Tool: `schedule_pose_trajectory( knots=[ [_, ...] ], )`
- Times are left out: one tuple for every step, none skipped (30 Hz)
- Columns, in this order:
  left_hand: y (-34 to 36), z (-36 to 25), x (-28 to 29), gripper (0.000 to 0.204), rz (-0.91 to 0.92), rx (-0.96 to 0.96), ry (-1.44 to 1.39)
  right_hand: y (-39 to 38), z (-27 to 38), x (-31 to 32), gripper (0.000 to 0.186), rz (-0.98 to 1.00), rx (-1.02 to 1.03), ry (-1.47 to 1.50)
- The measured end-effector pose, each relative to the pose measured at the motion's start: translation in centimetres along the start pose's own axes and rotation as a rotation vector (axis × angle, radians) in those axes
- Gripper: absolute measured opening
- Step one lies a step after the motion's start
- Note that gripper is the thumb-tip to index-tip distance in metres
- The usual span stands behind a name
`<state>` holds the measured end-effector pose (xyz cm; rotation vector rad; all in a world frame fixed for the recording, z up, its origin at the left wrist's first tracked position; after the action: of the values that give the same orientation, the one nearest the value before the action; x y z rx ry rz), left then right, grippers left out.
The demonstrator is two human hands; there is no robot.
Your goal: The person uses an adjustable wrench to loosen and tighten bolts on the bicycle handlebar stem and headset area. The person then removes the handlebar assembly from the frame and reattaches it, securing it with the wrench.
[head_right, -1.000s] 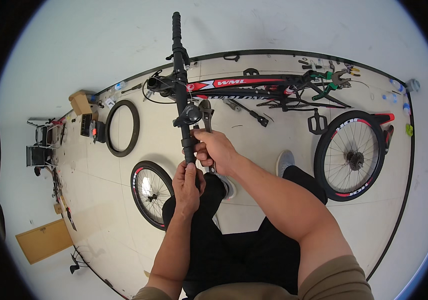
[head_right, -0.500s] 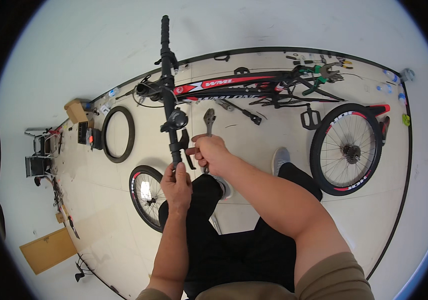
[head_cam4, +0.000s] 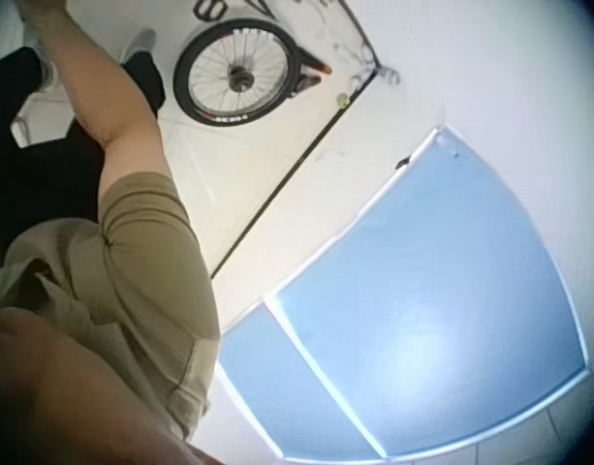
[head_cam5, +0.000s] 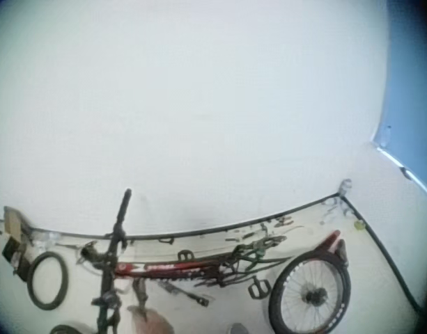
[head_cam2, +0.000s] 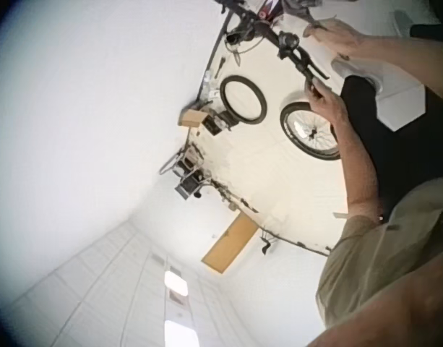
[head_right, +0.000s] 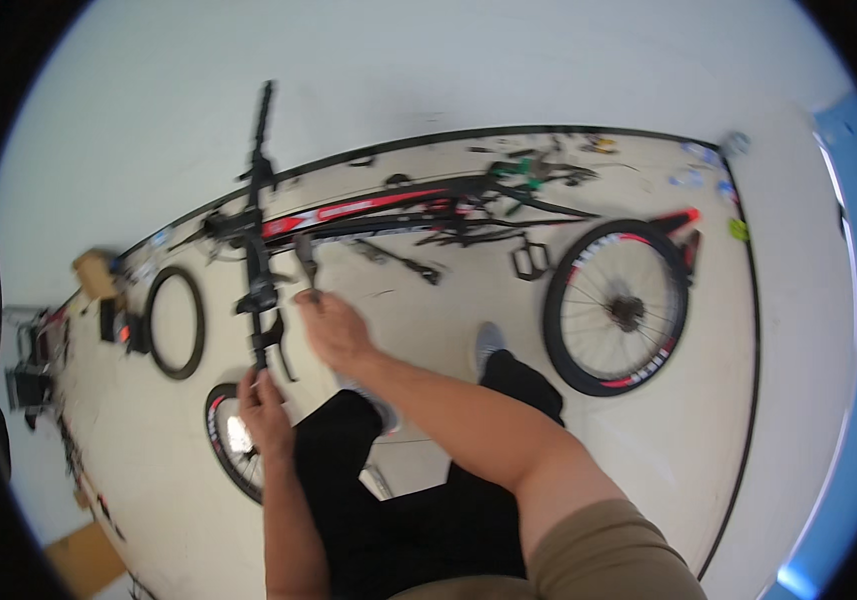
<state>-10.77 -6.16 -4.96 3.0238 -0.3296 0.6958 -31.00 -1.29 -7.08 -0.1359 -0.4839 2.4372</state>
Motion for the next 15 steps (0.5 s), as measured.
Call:
schedule_pose_trajectory(
  knots=[
    [-0.1, -0.1, -0.3, 0.028, 0.001, -0.008, -0.047, -0.1, 1.5, 0.9, 0.054, 0.032, -0.03, -0.206],
    [-0.1, -0.4, -0.1, 0.027, 0.023, 0.005, -0.065, 0.1, 1.7, 0.7, 0.055, 0.089, -0.029, -0.135],
    [0.0, -1.1, -1.3, 0.026, 0.078, 0.012, -0.096, 1.5, 0.0, 1.6, 0.042, 0.019, 0.053, -0.061],
    [0.0, -0.8, -1.4, 0.027, 0.054, 0.004, -0.087, 1.6, 0.7, 2.1, 0.05, 0.021, 0.057, -0.12],
    [0.1, -0.6, -1.2, 0.028, 0.032, -0.005, -0.077, 1.4, 2.0, 2.3, 0.045, -0.072, 0.191, -0.014],
    [0.0, -1.1, -1.2, 0.029, 0.032, -0.015, -0.124, 1.0, 3.7, 2.7, 0.035, -0.156, 0.32, -0.007],
    [-0.1, -1.4, -1.0, 0.03, 0.034, -0.036, -0.135, 0.9, 5.2, 3.1, 0.033, -0.152, 0.375, 0.004],
    [-0.2, -1.6, -1.0, 0.03, 0.033, -0.019, -0.141, 1.0, 6.6, 3.9, 0.03, -0.156, 0.432, 0.014],
    [-0.3, -1.8, -0.9, 0.03, 0.032, -0.003, -0.146, 1.2, 8.3, 4.2, 0.028, -0.161, 0.489, 0.026],
    [-0.2, -1.8, -1.0, 0.03, 0.044, 0.007, -0.15, 1.4, 10.2, 4.4, 0.026, -0.158, 0.563, 0.066],
    [-0.2, -1.6, -0.9, 0.029, 0.052, 0.022, -0.146, 1.8, 11.9, 4.3, 0.024, -0.15, 0.63, 0.111],
    [-0.2, -1.5, -0.7, 0.029, 0.06, 0.037, -0.142, 2.5, 13.1, 3.9, 0.021, -0.14, 0.697, 0.158],
    [-0.3, -1.5, -0.5, 0.029, 0.052, 0.027, -0.157, 3.3, 14.2, 3.0, 0.022, -0.125, 0.781, 0.072],
    [-0.3, -1.7, -0.9, 0.029, 0.052, 0.017, -0.177, 4.1, 15.3, 2.3, 0.023, -0.118, 0.866, -0.021],
    [-0.4, -1.7, -1.2, 0.029, 0.051, 0.007, -0.196, 4.6, 16.2, 1.3, 0.023, -0.108, 0.949, -0.114]
  ],
)
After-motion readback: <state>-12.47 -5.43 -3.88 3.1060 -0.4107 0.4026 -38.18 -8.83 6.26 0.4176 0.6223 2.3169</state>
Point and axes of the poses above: each hand's wrist, its own y-axis towards the middle knuckle, its own x-axis out of the back of the hand, z = x × y, the point moved 5 cm from there along y, towards the middle knuckle, and after that the axes turned 2 degrees about -y, right-handed, at the moved point
